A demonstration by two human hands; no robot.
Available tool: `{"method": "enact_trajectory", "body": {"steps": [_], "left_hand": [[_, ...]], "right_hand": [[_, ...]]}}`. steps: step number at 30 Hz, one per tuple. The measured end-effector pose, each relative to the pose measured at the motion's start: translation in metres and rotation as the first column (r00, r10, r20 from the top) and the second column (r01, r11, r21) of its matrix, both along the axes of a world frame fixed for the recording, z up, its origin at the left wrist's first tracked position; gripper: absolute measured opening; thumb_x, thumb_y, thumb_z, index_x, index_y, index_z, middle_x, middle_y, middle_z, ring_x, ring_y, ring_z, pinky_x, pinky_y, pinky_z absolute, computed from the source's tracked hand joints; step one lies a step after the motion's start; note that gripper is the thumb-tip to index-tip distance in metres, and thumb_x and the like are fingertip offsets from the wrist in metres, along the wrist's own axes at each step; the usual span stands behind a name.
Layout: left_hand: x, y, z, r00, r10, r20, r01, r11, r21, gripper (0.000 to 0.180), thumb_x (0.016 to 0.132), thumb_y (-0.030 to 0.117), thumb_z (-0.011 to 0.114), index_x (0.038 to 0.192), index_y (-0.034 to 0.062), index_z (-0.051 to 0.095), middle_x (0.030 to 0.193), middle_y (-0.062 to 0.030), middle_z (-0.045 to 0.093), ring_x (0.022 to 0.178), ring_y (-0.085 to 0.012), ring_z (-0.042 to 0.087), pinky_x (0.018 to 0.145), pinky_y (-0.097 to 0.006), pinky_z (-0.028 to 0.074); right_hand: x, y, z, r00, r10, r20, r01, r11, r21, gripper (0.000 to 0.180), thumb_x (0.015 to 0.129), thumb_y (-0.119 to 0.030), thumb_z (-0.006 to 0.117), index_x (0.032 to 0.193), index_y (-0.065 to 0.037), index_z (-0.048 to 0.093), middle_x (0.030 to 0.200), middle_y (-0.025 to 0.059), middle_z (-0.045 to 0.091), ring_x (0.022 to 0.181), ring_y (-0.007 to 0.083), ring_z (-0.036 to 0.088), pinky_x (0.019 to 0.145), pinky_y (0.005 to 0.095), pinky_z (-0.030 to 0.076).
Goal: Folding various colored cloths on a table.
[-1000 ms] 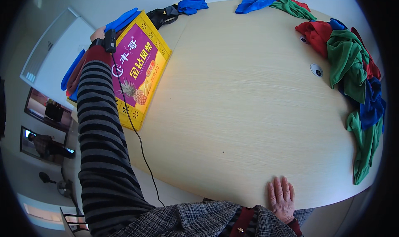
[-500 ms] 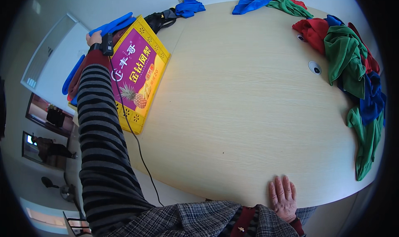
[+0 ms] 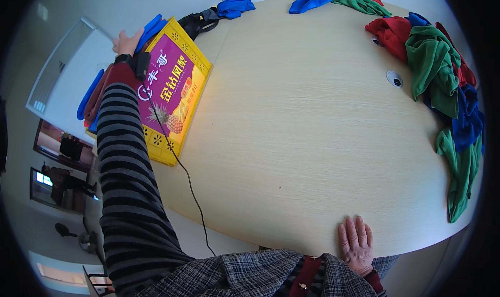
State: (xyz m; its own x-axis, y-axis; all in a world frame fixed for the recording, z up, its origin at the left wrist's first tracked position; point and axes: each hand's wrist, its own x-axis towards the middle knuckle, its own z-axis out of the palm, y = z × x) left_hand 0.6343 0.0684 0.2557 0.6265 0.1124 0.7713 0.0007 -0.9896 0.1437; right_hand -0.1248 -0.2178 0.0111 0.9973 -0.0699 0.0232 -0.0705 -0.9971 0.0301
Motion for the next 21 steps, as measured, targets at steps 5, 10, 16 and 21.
{"method": "enact_trajectory", "body": {"steps": [5, 10, 16, 21], "left_hand": [[-0.049, 0.007, 0.058, 0.952, -0.164, -0.257, 0.269, 0.848, 0.456, 0.057, 0.086, 0.044, 0.069, 0.131, 0.0102, 0.06, 0.119, -0.0156, 0.07, 0.114, -0.0346, 0.065, 0.096, -0.046, 0.052], [-0.034, 0.016, 0.056, 0.95, -0.112, -0.29, 0.253, 0.82, 0.513, 0.047, 0.087, 0.041, 0.066, 0.12, 0.0086, 0.066, 0.115, -0.0166, 0.071, 0.109, -0.037, 0.066, 0.093, -0.047, 0.053], [-0.007, 0.043, 0.077, 0.995, -0.008, -0.1, -0.016, 0.972, -0.235, 0.052, 0.087, 0.033, 0.069, 0.127, -0.0005, 0.064, 0.117, -0.026, 0.069, 0.112, -0.0403, 0.065, 0.097, -0.048, 0.05], [0.002, 0.038, 0.071, 0.995, -0.098, -0.002, 0.091, 0.929, -0.36, 0.053, 0.088, 0.034, 0.068, 0.126, -0.0031, 0.064, 0.117, -0.026, 0.069, 0.112, -0.0393, 0.065, 0.097, -0.048, 0.05]], "right_hand": [[-0.019, -0.005, -0.009, 0.998, 0.033, 0.052, -0.035, 0.999, 0.038, 0.053, 0.095, -0.019, 0.047, 0.147, -0.008, 0.046, 0.154, 0.0172, 0.045, 0.144, 0.0395, 0.04, 0.117, 0.0551, 0.032], [-0.018, -0.003, -0.01, 0.998, 0.039, 0.041, -0.041, 0.998, 0.046, 0.052, 0.096, -0.019, 0.049, 0.147, -0.008, 0.045, 0.153, 0.0174, 0.045, 0.144, 0.0399, 0.04, 0.117, 0.0556, 0.032], [-0.015, -0.001, -0.005, 0.999, 0.022, 0.029, -0.024, 0.998, 0.055, 0.051, 0.098, -0.02, 0.051, 0.147, -0.008, 0.043, 0.152, 0.0173, 0.047, 0.143, 0.0401, 0.042, 0.116, 0.0558, 0.035], [-0.018, -0.005, -0.014, 0.998, 0.045, 0.034, -0.044, 0.998, -0.04, 0.051, 0.099, -0.02, 0.05, 0.148, -0.009, 0.042, 0.151, 0.0172, 0.047, 0.143, 0.0404, 0.042, 0.115, 0.0559, 0.034]]}}
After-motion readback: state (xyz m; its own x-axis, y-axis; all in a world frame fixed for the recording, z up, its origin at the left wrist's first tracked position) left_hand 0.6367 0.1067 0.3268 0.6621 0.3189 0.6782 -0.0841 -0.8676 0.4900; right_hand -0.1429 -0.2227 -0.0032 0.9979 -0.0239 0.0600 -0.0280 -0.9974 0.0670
